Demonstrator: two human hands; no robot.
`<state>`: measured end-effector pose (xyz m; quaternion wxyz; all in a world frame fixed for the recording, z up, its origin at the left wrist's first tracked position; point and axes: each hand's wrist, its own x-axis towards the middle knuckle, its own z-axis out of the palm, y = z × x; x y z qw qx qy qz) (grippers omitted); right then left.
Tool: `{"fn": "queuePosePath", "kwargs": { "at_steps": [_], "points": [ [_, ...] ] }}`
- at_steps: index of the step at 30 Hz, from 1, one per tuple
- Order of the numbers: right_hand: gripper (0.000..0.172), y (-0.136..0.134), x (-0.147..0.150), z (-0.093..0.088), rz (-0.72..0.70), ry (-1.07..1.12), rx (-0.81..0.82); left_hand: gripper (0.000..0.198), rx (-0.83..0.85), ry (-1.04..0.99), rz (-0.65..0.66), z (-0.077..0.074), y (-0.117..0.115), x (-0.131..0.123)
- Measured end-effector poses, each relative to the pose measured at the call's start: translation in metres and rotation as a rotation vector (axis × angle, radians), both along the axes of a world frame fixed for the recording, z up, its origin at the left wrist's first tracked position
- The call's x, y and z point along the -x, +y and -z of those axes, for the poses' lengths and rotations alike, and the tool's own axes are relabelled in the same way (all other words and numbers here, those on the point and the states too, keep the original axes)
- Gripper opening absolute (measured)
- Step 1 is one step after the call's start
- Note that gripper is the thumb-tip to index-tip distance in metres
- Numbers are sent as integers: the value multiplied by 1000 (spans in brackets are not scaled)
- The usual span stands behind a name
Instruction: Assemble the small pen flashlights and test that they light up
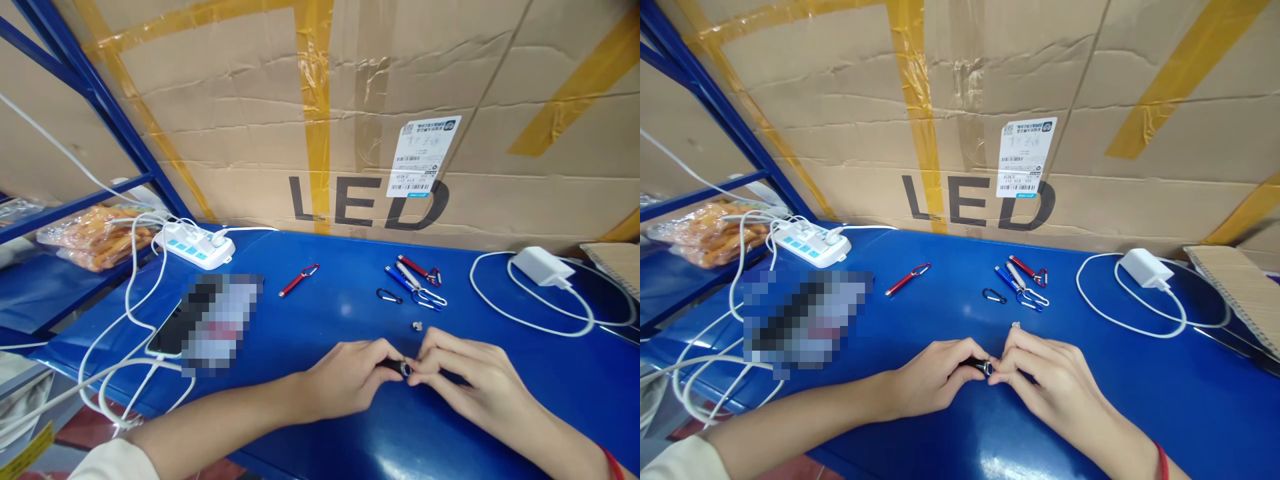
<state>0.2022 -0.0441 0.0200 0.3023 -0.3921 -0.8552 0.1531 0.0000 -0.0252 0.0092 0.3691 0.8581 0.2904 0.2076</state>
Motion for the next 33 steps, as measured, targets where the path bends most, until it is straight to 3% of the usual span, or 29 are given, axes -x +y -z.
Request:
{"fn": "queuePosePath", "kwargs": {
  "at_steps": [16, 25, 33],
  "points": [
    [31, -4, 12, 10, 244, 98, 287, 9, -180, -30, -67, 12, 2, -1],
    [35, -2, 18, 3, 265, 185, 350, 13, -246, -79, -107, 16, 3, -1],
    [39, 0, 17, 3, 275, 192, 431, 24, -245, -102, -88, 10, 2, -2]
  ]
}}
